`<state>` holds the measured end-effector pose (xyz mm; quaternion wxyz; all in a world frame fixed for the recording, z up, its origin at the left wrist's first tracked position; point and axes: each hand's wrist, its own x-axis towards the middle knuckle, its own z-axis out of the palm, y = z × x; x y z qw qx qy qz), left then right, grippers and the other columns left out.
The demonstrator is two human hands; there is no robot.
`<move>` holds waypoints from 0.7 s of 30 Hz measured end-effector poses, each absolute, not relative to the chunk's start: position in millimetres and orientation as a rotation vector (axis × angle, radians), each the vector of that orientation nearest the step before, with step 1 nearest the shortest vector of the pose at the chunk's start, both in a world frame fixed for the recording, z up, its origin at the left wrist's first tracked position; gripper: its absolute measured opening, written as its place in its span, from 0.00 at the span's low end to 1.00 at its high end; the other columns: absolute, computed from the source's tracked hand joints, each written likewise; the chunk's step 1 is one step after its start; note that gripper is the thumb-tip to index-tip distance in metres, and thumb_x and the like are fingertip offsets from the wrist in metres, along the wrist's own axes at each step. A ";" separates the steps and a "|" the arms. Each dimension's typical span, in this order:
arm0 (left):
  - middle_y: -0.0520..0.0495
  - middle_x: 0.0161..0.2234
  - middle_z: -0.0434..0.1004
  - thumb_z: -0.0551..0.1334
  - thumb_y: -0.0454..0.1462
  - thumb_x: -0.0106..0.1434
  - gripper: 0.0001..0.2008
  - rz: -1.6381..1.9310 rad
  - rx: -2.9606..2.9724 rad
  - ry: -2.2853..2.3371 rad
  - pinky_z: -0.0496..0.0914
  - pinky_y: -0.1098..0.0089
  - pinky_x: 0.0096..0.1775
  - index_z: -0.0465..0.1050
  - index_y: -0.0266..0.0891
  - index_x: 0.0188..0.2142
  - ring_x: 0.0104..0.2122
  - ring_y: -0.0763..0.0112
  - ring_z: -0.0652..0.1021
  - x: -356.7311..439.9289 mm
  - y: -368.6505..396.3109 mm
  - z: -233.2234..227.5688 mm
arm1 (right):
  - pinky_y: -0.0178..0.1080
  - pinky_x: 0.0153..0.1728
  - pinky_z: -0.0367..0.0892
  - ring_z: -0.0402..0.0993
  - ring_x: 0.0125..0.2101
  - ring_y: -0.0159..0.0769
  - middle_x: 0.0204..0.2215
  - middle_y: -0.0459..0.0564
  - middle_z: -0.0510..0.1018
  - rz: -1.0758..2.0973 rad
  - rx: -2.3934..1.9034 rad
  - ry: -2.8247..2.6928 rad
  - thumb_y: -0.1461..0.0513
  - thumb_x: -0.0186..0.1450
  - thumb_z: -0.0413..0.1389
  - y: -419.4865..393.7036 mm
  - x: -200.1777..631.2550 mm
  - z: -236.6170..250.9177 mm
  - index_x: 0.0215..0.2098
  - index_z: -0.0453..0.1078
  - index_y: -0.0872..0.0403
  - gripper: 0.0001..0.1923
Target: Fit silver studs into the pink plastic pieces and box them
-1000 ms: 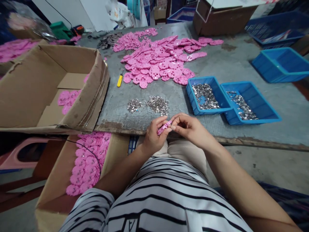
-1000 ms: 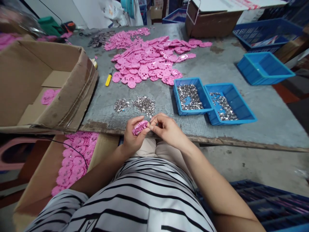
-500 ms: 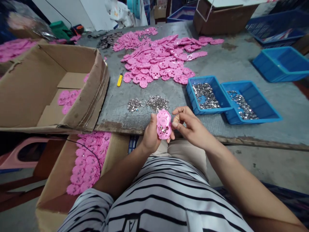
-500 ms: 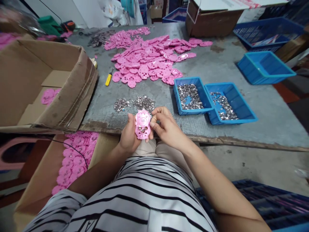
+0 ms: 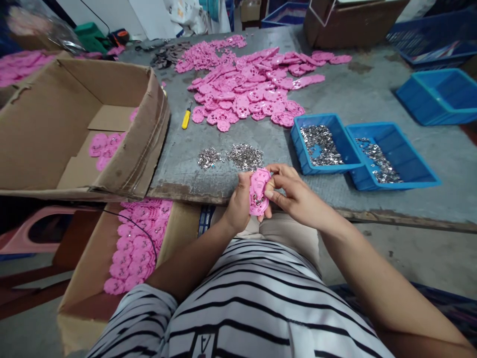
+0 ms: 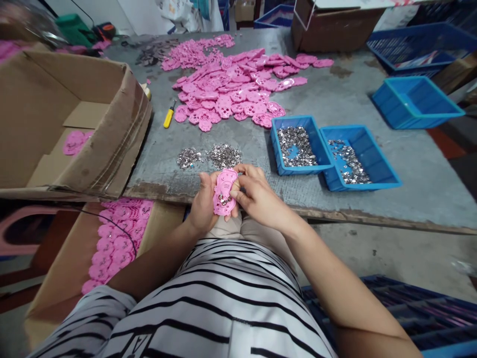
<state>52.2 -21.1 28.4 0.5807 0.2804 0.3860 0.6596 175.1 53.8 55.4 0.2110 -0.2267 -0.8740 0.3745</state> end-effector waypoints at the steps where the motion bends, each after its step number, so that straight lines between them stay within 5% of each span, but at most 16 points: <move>1: 0.54 0.18 0.71 0.50 0.66 0.55 0.35 1.537 0.661 0.906 0.63 0.78 0.14 0.67 0.38 0.41 0.16 0.74 0.74 52.2 -20.9 27.9 | 0.53 0.55 0.58 0.62 0.53 0.45 0.49 0.54 0.69 1.046 -0.637 -2.430 0.63 0.64 0.51 54.0 175.2 55.1 0.29 0.65 0.52 0.06; 10: 0.57 0.13 0.67 0.47 0.67 0.55 0.37 1.462 0.690 0.905 0.60 0.77 0.11 0.68 0.37 0.39 0.08 0.77 0.65 48.5 -20.1 20.9 | 0.52 0.54 0.59 0.64 0.49 0.43 0.44 0.54 0.70 1.104 -0.669 -2.411 0.61 0.65 0.50 54.2 172.8 55.4 0.28 0.63 0.52 0.08; 21: 0.50 0.28 0.75 0.51 0.67 0.54 0.36 1.582 0.607 1.050 0.69 0.75 0.21 0.68 0.40 0.43 0.26 0.71 0.77 53.2 -19.7 21.8 | 0.52 0.54 0.58 0.62 0.51 0.45 0.47 0.55 0.67 0.927 -0.772 -2.343 0.61 0.65 0.50 43.3 169.0 52.6 0.29 0.63 0.52 0.07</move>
